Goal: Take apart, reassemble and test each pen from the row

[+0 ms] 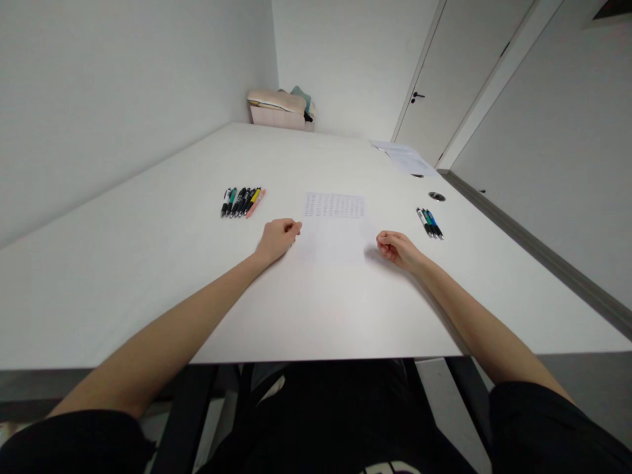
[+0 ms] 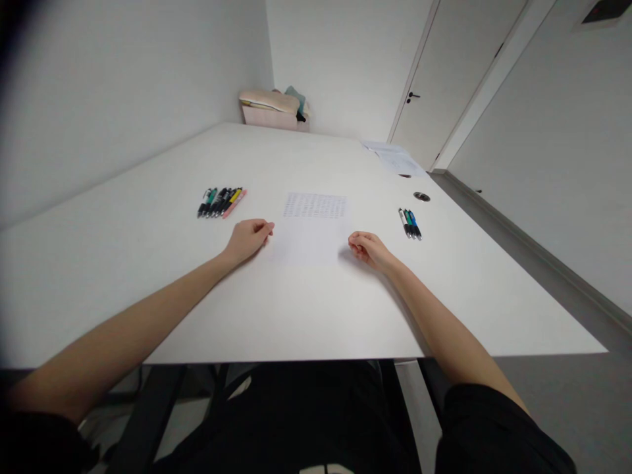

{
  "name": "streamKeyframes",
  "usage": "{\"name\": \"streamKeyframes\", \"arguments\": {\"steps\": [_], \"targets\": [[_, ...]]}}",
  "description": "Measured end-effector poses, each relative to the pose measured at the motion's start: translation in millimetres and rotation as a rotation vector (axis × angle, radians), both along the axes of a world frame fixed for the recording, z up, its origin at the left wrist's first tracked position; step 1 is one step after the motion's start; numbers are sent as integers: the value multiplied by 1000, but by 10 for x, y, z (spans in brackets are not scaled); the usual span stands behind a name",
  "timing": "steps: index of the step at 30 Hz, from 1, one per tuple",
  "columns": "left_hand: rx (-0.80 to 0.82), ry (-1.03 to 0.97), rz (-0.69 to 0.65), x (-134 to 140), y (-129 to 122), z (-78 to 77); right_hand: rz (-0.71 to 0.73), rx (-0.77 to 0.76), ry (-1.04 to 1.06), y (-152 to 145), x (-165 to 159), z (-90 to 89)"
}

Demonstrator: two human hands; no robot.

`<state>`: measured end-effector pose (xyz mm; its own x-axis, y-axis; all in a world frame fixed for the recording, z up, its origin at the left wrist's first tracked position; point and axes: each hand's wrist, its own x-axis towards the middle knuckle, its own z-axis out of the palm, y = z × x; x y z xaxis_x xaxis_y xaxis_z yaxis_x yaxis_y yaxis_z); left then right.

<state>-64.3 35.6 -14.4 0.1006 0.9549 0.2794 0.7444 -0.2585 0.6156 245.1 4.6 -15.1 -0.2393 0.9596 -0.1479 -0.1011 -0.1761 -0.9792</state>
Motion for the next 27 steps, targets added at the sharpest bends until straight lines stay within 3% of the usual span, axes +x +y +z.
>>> {"name": "streamKeyframes", "arguments": {"steps": [3, 6, 9, 16, 27], "targets": [[149, 321, 179, -290, 151, 63, 14, 5, 2, -2, -8, 6], [65, 464, 412, -612, 288, 80, 30, 9, -6, -3, -8, 1], [-51, 536, 530, -810, 361, 64, 31, 6, -9, 1, -8, -2], [-84, 534, 552, -858, 427, 11, 37, 11, 1, 13, -3, -17], [-114, 543, 567, -785, 384, 84, 21, -2, -29, -7, -19, 23]]}}
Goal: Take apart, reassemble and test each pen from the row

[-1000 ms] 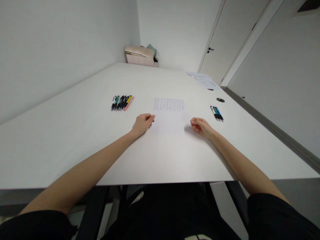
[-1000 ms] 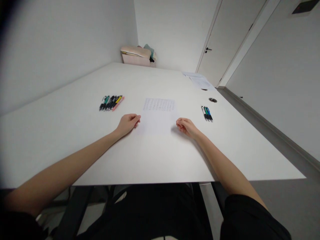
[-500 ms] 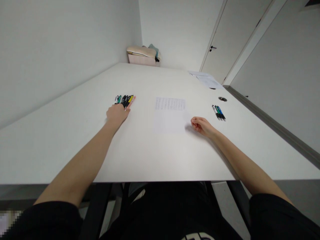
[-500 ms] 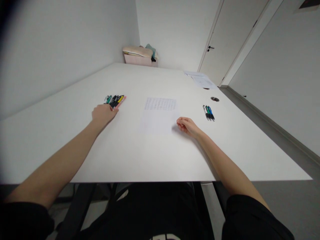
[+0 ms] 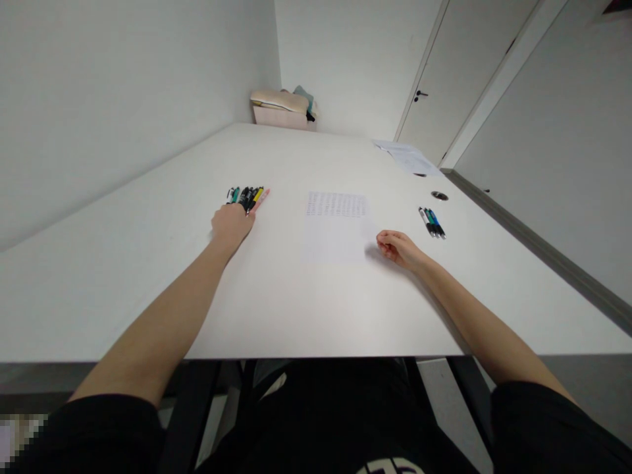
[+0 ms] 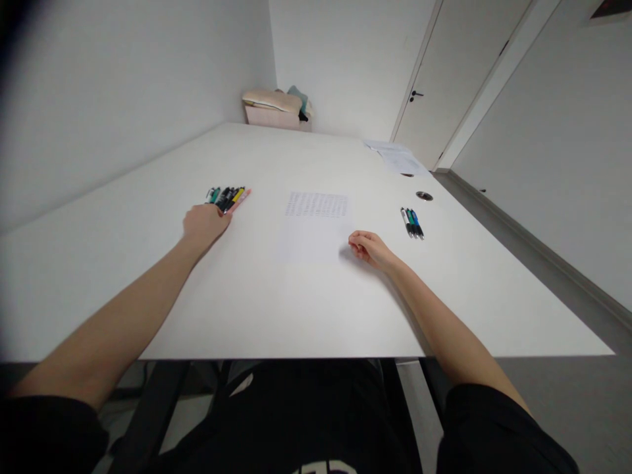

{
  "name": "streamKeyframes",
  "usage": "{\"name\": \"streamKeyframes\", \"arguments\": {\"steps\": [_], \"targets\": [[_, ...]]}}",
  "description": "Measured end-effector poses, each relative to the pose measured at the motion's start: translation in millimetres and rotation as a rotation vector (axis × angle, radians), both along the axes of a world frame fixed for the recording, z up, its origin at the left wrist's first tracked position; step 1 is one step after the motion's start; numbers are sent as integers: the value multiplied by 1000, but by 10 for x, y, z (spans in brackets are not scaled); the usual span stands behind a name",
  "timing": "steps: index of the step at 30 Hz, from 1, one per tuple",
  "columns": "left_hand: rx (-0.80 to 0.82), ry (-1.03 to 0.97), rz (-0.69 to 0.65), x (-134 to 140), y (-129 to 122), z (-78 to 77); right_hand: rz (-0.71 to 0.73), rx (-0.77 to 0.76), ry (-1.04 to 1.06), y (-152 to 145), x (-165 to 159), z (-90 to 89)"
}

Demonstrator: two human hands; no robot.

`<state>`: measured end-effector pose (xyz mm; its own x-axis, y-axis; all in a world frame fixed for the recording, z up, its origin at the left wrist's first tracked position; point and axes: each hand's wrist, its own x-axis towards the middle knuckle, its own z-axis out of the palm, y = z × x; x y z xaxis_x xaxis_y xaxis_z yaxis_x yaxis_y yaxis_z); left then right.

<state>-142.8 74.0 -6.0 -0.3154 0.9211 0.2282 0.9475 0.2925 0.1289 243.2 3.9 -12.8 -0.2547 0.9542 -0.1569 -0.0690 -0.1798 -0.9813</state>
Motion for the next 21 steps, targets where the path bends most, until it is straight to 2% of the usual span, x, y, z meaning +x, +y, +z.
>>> {"name": "streamKeyframes", "arguments": {"steps": [9, 15, 21], "targets": [[21, -26, -32, -7, 28, -26, 3, 8, 0, -5, 4, -6], [158, -83, -99, 4, 24, -5, 3, 16, -1, -7, 1, -1], [308, -235, -204, 160, -71, 119, 16, 19, -19, -16, -7, 9]]}}
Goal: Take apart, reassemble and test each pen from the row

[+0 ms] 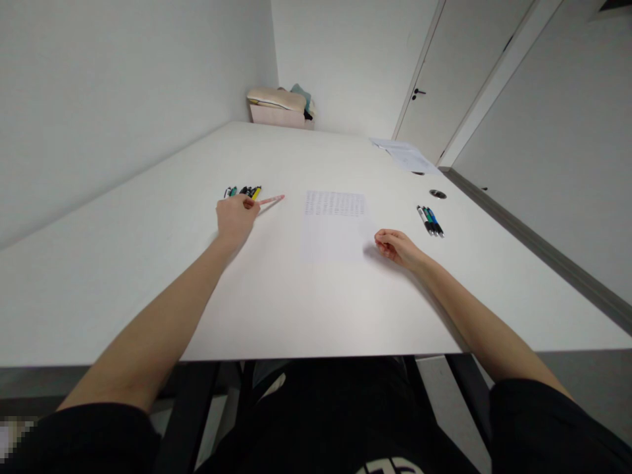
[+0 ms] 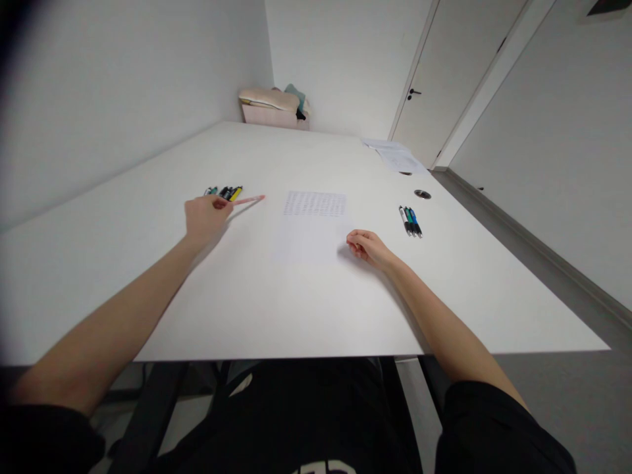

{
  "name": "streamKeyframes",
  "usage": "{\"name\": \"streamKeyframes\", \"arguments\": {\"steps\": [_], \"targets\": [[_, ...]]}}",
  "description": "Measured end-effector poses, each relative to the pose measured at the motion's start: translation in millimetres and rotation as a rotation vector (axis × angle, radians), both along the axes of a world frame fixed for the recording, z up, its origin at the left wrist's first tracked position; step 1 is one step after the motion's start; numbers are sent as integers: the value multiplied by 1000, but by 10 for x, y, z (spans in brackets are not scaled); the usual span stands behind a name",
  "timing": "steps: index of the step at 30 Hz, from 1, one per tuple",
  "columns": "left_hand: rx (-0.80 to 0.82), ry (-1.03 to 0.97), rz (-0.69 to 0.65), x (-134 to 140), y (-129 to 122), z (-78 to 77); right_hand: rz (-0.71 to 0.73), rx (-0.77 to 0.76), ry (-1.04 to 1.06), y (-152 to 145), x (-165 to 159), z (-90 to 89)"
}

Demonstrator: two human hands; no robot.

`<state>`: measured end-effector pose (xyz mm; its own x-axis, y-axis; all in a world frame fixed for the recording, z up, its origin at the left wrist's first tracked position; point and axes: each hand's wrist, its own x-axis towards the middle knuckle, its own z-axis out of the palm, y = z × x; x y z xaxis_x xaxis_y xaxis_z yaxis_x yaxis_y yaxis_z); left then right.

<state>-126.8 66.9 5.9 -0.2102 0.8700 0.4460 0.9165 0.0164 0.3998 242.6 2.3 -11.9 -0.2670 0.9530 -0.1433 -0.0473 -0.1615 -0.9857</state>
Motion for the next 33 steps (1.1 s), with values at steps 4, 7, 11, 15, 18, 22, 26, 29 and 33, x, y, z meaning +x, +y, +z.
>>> {"name": "streamKeyframes", "arguments": {"steps": [4, 7, 11, 15, 18, 22, 26, 29, 33], "targets": [[71, -215, -107, 157, -94, 100, -6, 1, 14, 9, -3, -16], [84, -414, -191, 280, -176, 155, -7, -1, 20, 14, -6, -24], [88, -683, -344, 458, -281, 162, -22, 5, 14, 10, -21, -15], [-2, -926, -508, 624, -351, 79, -49, 16, 15, -4, -37, -5], [-106, -1013, -595, 708, -392, 2, -54, 30, 40, -12, -39, -15], [-219, -998, -672, 780, -466, -43, -63, 54, 51, -12, -48, -44], [-274, -966, -721, 829, -523, -51, -60, 87, 28, -14, -84, -59], [-299, -944, -750, 842, -532, -73, -85, 126, 12, -13, -107, -63], [-313, -918, -779, 843, -524, -114, -108, 192, -5, -1, -99, -77]]}}
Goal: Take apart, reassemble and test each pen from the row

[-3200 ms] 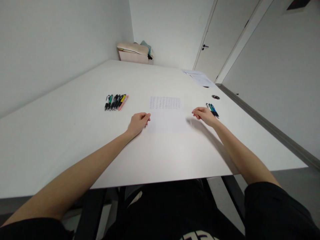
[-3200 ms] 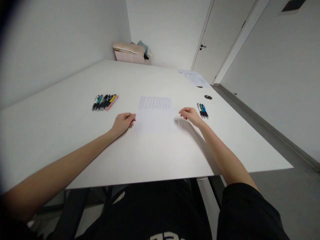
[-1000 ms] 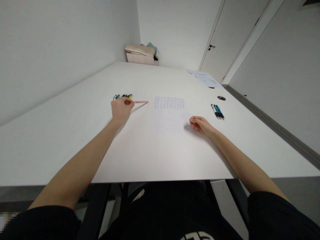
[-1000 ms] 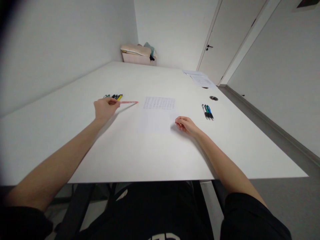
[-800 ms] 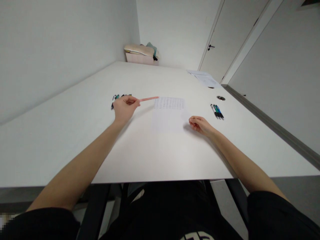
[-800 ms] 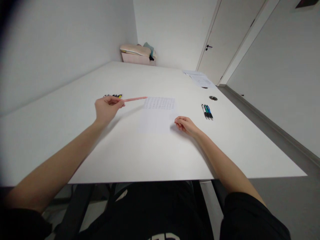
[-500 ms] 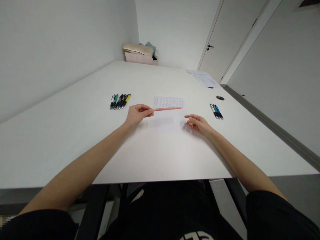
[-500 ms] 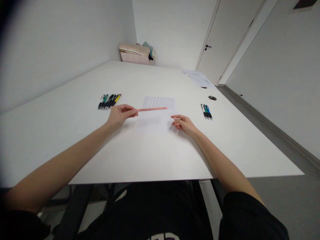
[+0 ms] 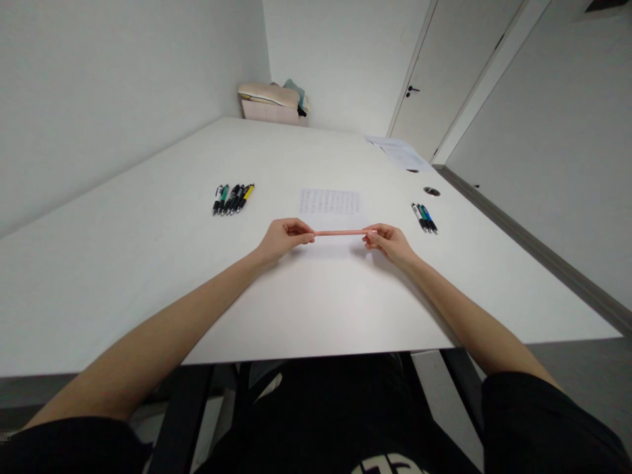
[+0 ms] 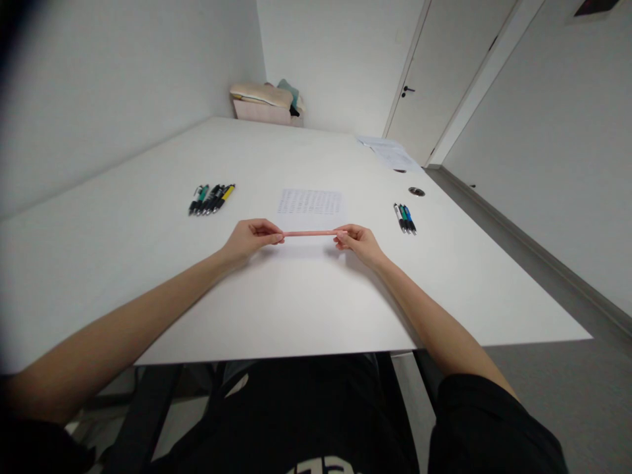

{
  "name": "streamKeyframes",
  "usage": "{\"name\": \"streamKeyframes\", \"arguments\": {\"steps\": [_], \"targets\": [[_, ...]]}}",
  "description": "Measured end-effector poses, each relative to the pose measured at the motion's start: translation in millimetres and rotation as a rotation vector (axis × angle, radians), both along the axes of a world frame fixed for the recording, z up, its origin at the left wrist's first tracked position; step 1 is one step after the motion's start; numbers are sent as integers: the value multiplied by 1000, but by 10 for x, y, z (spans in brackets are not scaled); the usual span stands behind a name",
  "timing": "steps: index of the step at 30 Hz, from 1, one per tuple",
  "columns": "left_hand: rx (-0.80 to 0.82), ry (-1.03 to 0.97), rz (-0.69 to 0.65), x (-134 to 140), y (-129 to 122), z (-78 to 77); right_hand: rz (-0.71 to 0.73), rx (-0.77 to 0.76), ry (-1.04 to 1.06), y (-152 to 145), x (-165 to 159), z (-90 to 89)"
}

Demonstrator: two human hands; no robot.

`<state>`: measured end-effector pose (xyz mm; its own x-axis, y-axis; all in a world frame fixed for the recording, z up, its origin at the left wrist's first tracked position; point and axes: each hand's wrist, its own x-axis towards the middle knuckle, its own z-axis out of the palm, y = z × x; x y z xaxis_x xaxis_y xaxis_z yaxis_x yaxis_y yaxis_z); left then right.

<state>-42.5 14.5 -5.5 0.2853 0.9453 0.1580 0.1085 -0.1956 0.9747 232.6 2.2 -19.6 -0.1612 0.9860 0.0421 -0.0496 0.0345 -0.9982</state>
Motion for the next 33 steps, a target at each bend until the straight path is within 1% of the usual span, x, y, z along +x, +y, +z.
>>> {"name": "streamKeyframes", "arguments": {"steps": [4, 8, 11, 14, 19, 24, 28, 33], "targets": [[7, 24, 12, 9, 14, -32, -25, 94, -62, -3, 18, 2], [7, 11, 25, 13, 28, -60, -62, 158, -187, -36, 9, 46], [23, 15, 38, 14, 29, -64, -69, 172, -263, -60, -5, 89], [47, 50, 42, 21, 15, -45, -86, 174, -289, -62, -13, 105], [83, 110, 44, 46, -12, -15, -74, 181, -313, -43, -8, 70], [141, 138, 45, 77, -23, -40, -93, 195, -350, -54, -8, 61], [251, 178, 79, 88, -48, -54, -98, 180, -352, -49, -9, 64], [515, 341, 129, 65, -51, -41, -92, 155, -342, -26, -5, 35]]}}
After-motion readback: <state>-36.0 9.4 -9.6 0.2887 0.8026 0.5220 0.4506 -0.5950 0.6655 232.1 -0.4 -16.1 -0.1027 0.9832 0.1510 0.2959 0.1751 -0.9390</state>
